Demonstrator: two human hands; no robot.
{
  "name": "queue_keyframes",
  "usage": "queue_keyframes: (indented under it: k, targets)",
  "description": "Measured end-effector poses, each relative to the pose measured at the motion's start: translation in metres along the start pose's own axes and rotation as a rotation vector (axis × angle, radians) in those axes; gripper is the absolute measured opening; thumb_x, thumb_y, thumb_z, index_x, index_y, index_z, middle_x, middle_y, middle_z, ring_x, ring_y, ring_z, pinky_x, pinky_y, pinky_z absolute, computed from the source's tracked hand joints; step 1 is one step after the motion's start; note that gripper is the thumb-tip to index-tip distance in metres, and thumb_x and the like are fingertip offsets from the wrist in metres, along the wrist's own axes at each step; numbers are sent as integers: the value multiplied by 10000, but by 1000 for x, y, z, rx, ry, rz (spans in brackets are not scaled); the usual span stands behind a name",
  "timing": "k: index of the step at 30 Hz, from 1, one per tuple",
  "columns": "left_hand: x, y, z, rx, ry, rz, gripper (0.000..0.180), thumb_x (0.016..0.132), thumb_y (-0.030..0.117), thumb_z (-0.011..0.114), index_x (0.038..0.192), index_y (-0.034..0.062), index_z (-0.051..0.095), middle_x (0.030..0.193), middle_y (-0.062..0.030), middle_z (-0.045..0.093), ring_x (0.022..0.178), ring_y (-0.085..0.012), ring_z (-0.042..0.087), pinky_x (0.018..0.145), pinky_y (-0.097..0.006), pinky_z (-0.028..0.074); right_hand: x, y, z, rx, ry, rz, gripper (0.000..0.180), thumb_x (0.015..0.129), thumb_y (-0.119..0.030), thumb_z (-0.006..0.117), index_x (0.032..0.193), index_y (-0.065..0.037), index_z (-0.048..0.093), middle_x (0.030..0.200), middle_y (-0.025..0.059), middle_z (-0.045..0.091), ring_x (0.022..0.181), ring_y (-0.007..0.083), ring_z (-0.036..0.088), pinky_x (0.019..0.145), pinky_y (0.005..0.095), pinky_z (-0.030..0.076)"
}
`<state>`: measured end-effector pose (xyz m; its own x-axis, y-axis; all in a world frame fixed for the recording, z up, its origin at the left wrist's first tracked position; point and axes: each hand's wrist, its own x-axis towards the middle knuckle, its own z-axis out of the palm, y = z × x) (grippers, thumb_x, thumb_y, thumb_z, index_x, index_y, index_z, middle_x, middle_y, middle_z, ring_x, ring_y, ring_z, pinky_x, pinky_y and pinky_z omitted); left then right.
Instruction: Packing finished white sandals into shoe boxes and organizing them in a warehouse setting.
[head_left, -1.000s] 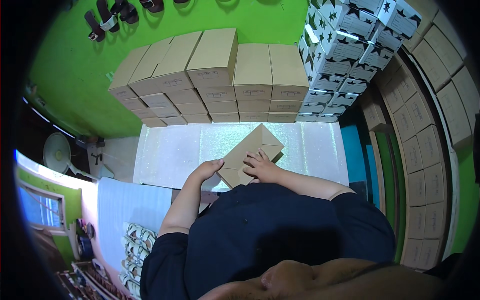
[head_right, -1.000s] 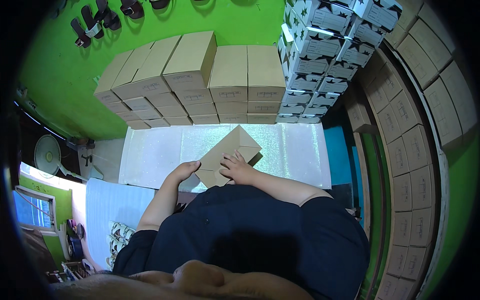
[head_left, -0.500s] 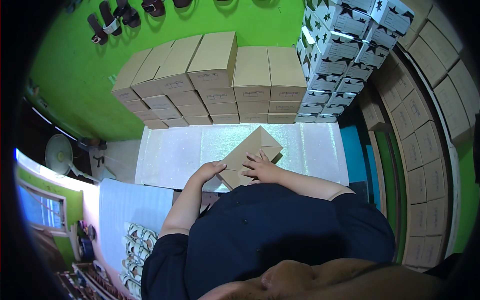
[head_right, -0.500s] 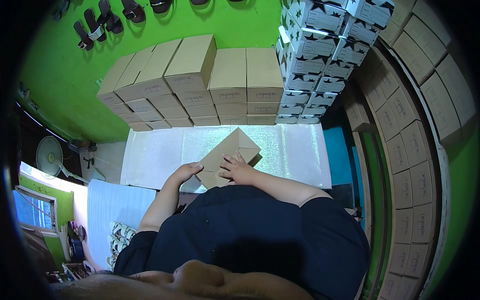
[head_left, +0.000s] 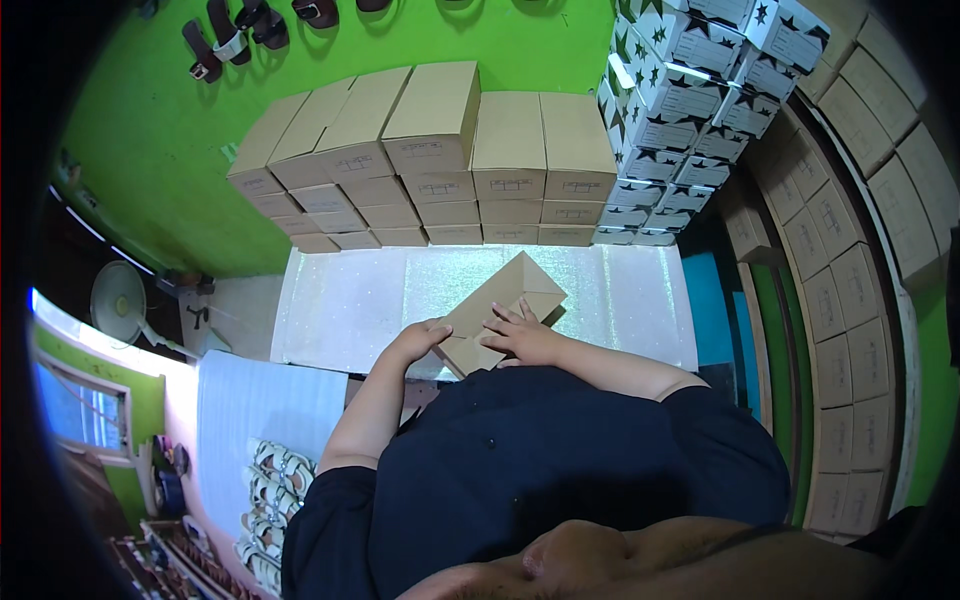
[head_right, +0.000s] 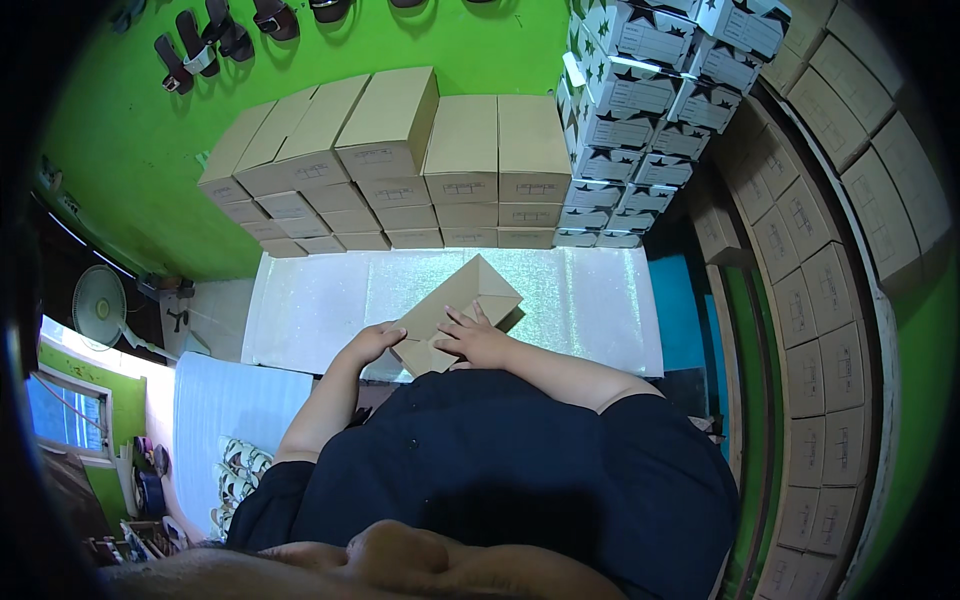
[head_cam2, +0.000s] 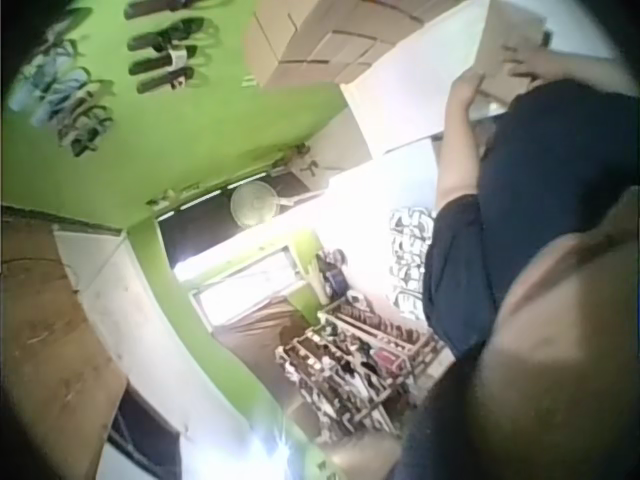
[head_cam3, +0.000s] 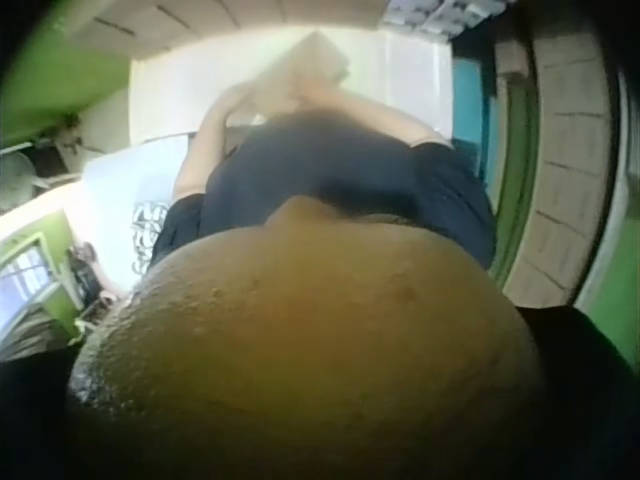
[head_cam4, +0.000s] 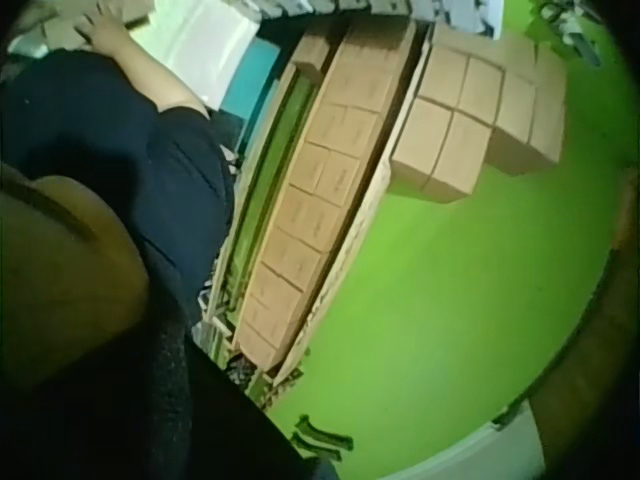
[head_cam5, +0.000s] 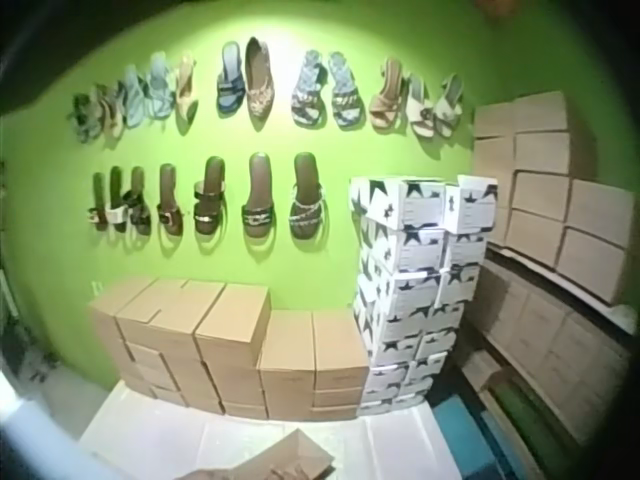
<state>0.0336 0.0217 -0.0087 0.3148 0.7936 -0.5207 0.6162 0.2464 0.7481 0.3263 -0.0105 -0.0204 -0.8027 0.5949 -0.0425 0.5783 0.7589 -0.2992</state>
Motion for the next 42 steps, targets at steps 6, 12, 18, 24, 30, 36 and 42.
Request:
queue_keyframes:
  k: [6,12,18,24,30,36,42]
  targets:
    - [-4,-2,-3,32,18,35,554,946,499,570,1320,95,626,1244,-182,661,1186,-301,590,1030,-372,421,-4,0,-2,9,71,32,665,831,-527,684,1399,-226,513,1538,109,373,1491,382,173,1113,751,70]
    - [-9,3,-3,-18,87,149,541,966,504,538,1358,136,596,1230,-197,667,1177,-313,610,1019,-370,438,-8,16,-10,115,271,203,651,839,-471,679,1398,-182,512,1534,121,374,1477,398,201,1113,742,81]
    - [-6,-3,-7,46,240,354,512,937,408,618,1380,154,580,1246,-204,621,1188,-350,576,1045,-385,421,-14,47,-40,25,483,558,672,891,-479,609,1442,-129,448,1541,164,358,1472,394,218,1124,719,63]
    - [-33,32,-14,333,436,645,639,748,359,792,1339,191,615,1314,-214,536,1249,-402,492,1088,-459,387,-25,62,-77,619,530,959,668,1005,-526,400,1480,-57,409,1445,181,495,1427,384,326,1134,682,99]
    - [-43,42,-10,752,637,846,928,526,471,897,1355,235,554,1360,-175,481,1262,-415,469,1103,-649,276,-23,72,-51,1256,747,612,589,1049,-534,284,1471,-152,437,1431,127,499,1362,257,413,1141,449,273]
    - [-38,-10,3,804,572,980,1085,510,771,740,1394,185,511,1270,-132,541,1306,-385,452,1116,-688,170,-55,65,-10,1287,747,672,503,1057,-488,346,1373,-130,503,1261,128,588,1257,259,488,1078,376,359]
    - [-36,-23,15,661,438,716,1170,561,652,816,1483,90,366,1141,-109,618,1170,-325,550,1138,-665,158,-72,78,40,1257,397,750,533,1034,-523,388,1355,-115,508,1240,123,596,1207,246,520,1053,349,373]
